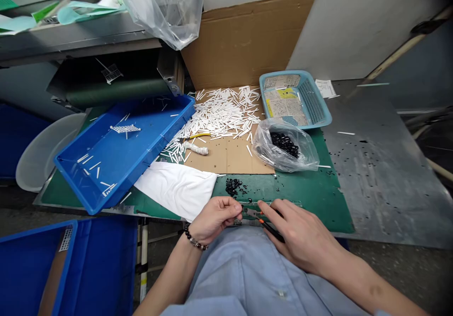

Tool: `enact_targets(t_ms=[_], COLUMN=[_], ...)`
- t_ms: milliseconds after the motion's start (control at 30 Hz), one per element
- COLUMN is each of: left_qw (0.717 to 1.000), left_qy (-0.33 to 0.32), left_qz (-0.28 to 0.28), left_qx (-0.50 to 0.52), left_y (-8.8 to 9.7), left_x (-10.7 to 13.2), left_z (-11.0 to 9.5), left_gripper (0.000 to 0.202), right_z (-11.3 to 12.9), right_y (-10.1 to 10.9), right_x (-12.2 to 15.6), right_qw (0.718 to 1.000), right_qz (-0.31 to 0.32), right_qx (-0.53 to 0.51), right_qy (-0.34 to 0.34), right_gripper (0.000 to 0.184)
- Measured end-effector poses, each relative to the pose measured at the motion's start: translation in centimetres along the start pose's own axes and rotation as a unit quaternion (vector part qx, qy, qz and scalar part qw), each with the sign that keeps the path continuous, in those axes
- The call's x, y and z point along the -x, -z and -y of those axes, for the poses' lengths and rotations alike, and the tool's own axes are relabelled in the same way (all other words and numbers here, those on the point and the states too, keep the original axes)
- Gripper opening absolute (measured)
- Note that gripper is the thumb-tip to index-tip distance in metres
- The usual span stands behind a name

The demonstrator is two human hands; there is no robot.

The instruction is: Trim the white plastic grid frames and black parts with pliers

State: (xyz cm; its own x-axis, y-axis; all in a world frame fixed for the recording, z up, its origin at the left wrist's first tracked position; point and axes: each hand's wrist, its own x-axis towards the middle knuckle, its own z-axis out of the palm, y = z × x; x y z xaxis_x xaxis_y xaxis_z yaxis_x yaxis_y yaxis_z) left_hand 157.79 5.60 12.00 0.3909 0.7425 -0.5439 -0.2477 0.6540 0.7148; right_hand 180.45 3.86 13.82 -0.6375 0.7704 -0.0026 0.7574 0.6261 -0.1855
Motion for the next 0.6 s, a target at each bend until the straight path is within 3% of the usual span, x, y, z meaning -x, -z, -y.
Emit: enact_targets(t_ms=[600], left_qw=[0.997], left_qy=[-0.008], left_qz=[-0.015], left_qx=[-0.071], left_y=[-0.35], left_x=[-0.38], left_z=[0.57], left_gripper=[0.044], right_z=[-0.07], right_y=[0.21], right_x=[-0.26], right_qw=[0.999], right_qz=[0.034], right_qx=[0.028], right_qy=[0.015], right_gripper=[0.041])
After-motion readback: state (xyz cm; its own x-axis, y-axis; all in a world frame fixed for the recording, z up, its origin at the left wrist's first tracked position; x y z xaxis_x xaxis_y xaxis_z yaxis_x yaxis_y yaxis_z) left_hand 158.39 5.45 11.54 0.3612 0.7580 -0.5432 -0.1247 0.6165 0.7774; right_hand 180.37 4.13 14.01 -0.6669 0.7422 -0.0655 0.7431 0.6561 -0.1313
